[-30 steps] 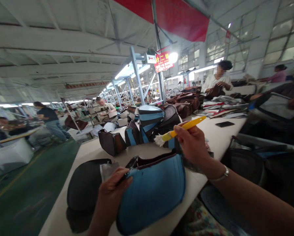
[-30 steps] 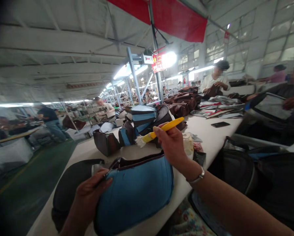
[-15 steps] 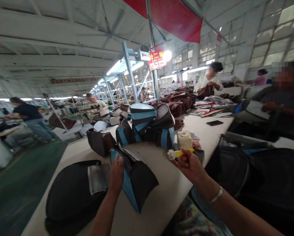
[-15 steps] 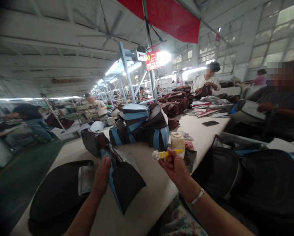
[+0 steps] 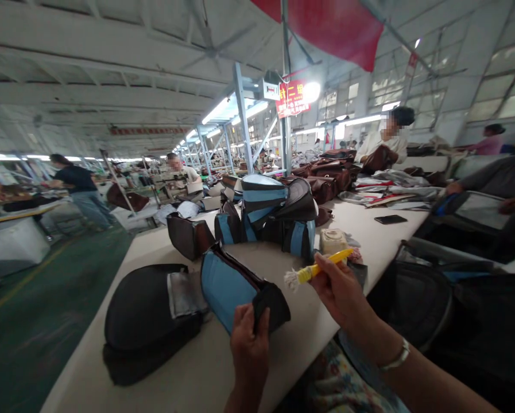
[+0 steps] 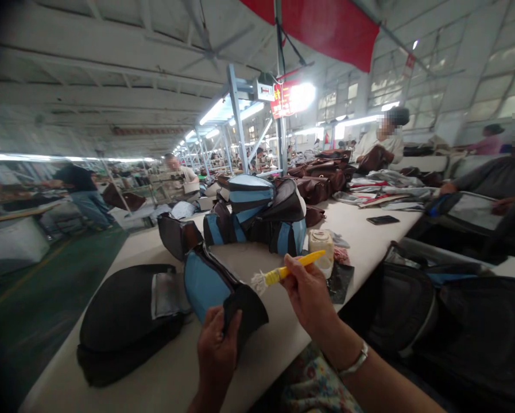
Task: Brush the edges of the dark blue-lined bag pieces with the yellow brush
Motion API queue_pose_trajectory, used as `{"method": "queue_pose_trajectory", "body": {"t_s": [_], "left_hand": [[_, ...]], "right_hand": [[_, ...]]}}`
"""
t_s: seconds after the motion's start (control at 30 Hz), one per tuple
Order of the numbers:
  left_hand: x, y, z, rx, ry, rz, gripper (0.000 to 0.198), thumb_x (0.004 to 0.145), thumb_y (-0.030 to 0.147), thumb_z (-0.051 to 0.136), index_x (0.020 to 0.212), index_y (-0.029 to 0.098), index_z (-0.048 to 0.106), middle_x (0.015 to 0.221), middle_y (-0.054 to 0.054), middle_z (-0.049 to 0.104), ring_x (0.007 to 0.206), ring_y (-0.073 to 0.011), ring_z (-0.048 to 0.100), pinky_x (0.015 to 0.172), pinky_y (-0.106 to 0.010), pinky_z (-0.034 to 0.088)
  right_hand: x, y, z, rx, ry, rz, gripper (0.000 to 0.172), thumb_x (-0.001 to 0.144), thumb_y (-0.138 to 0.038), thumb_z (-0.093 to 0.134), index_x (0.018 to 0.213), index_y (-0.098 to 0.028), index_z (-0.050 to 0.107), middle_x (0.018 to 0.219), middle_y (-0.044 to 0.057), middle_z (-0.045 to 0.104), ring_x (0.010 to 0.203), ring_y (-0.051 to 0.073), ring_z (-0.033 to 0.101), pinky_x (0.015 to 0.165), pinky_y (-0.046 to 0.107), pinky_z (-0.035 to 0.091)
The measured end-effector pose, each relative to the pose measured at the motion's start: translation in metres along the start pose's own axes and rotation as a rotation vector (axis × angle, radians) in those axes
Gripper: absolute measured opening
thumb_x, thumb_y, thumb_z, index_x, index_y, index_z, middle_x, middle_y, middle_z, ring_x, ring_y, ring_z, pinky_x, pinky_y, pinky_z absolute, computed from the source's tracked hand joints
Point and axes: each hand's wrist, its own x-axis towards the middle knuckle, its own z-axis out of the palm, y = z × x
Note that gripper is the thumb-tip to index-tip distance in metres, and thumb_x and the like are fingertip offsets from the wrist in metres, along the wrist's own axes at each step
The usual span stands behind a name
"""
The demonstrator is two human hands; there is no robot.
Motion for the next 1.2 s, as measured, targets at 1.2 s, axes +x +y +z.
{"method": "queue_pose_trajectory", "body": {"t_s": [1.2], "left_hand": [[0.017,0.048,-0.044,-0.152,-0.341,-0.002,0.025,0.086,0.029,0.059,0.108,0.024,0.07,0.092,-0.004,0.069,0.085,-0.0171,0.065,0.077,-0.028,0.054]], "right_hand": [[-0.006,-0.031,0.017,-1.183,-0.544,-0.805,0.016,0.085,-0.02,0.065,0.072,-0.024,0.056,0.063,-0.003,0.057,0.07,0.019,0.066,0.085,0.039,0.055]]}}
